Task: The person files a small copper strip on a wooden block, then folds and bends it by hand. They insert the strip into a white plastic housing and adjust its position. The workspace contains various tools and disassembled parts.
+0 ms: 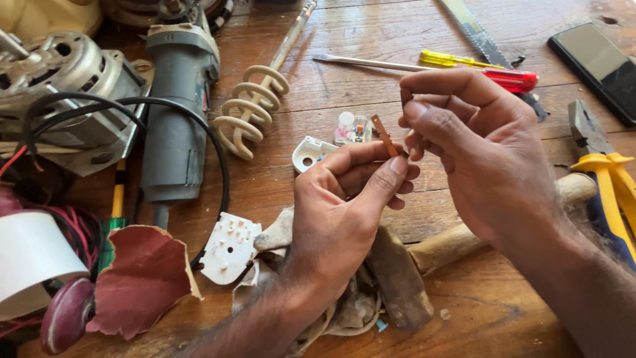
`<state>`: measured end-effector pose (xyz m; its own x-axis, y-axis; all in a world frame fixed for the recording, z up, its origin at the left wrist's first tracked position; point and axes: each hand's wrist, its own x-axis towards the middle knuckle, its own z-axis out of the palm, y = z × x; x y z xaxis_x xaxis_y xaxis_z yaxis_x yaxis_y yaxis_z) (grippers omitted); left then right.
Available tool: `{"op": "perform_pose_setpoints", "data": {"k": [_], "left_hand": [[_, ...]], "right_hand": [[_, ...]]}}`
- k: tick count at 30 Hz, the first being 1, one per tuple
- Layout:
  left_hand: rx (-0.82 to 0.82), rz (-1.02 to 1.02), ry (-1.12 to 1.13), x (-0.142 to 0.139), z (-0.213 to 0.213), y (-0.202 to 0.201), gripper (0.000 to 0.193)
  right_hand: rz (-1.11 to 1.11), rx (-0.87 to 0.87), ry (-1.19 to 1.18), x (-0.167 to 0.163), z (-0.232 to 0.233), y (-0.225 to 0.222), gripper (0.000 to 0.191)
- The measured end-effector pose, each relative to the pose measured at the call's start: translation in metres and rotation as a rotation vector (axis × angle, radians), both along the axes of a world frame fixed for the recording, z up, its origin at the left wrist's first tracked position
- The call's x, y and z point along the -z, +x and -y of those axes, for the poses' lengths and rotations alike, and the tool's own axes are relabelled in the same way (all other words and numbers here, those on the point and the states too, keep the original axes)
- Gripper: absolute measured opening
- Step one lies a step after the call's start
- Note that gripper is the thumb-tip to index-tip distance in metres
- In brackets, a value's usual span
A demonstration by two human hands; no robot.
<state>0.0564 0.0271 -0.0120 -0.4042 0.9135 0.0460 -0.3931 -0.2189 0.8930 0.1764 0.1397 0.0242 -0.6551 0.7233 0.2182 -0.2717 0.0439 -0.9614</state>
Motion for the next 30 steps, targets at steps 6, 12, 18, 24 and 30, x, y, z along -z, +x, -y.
{"op": "perform_pose_setpoints", "data": {"k": [6, 12, 18, 24, 30], "left_hand": [[-0.103, -0.024, -0.008, -0.001, -0.002, -0.002, 0.028], [-0.184, -0.182, 0.000, -0.009, 0.003, -0.001, 0.024], [-0.229, -0.233, 0.018, -0.011, 0.006, 0.003, 0.025], [-0.327, -0.517, 0.128, -0.007, 0.007, 0.002, 0.024], [-0.343, -0.613, 0.174, -0.003, 0.008, 0.001, 0.025]], "right_hand": [[0.247, 0.042, 0.249, -0.004, 0.005, -0.002, 0.031], [0.221, 0.054, 0.629, -0.002, 0.010, -0.004, 0.023], [0.272, 0.104, 0.522, -0.002, 0.007, -0.003, 0.016], [0.258, 0.129, 0.485, -0.008, 0.005, 0.001, 0.016], [0.381, 0.171, 0.519, -0.011, 0.005, 0.001, 0.017]]}}
